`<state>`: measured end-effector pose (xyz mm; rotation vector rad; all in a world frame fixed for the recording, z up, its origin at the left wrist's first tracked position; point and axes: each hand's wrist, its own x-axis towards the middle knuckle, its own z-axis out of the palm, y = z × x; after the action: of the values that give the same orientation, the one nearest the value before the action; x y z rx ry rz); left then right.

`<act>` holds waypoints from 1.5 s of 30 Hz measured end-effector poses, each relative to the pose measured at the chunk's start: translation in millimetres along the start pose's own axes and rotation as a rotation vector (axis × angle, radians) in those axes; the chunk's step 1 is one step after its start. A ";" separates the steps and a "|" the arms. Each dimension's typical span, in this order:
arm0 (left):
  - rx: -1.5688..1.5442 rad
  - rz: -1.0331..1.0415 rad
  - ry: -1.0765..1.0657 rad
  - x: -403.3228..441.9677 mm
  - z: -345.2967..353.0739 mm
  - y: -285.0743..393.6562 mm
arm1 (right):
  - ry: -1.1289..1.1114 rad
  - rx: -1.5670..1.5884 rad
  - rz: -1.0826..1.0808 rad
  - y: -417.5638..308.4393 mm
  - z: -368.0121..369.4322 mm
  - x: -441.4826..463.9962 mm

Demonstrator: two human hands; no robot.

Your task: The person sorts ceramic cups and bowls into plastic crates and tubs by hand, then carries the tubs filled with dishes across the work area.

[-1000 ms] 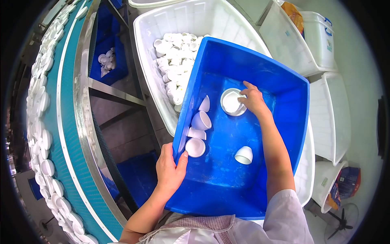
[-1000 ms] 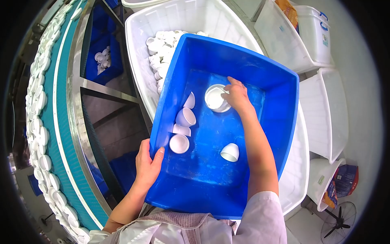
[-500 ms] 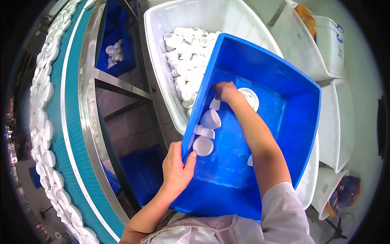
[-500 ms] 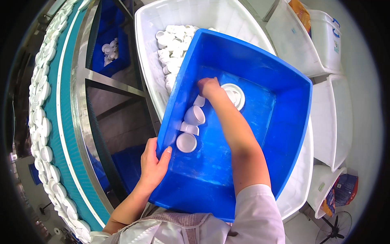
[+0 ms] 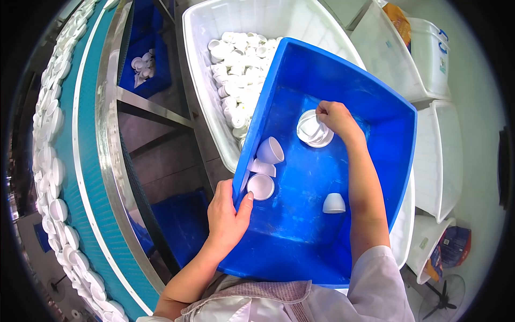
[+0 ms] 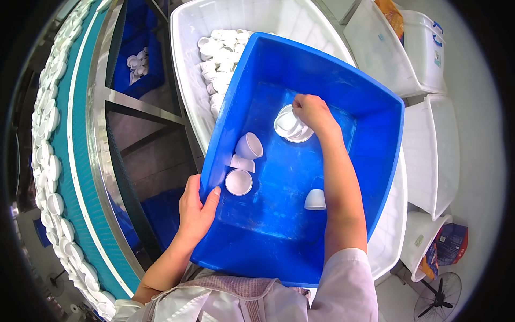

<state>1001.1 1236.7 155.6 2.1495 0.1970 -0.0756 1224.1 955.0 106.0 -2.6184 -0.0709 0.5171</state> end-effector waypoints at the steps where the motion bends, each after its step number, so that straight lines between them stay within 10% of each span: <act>1: -0.002 -0.005 -0.002 -0.1 0.4 0.3 | 0.155 -0.082 -0.142 5.3 4.5 -2.6; 3: 0.026 0.003 0.005 -0.2 1.2 -0.2 | 0.463 -0.246 -0.428 13.7 13.9 -14.9; 7: 0.027 0.010 0.006 1.2 1.4 -3.4 | 0.376 -0.014 -0.293 -7.8 45.8 -55.9; 11: 0.035 -0.017 -0.013 3.8 -2.8 -2.8 | -0.411 0.176 0.175 -9.8 107.4 -76.2; 20: -0.010 -0.052 -0.013 0.9 3.4 0.6 | -0.286 0.495 0.414 -9.1 199.9 -70.9; 25: -0.045 -0.010 0.019 2.3 6.3 -0.6 | -0.182 -0.025 0.261 -2.9 130.1 -98.6; 31: -0.044 -0.020 -0.002 2.1 5.0 2.1 | 0.220 0.094 0.227 14.8 45.2 -87.8; 45: -0.047 -0.038 0.020 7.1 15.8 10.9 | 0.094 0.868 0.389 121.6 80.2 -15.8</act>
<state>1010.3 1218.4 154.9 2.1005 0.2482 -0.0710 1175.0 879.6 -9.7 -1.7887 0.5741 0.4185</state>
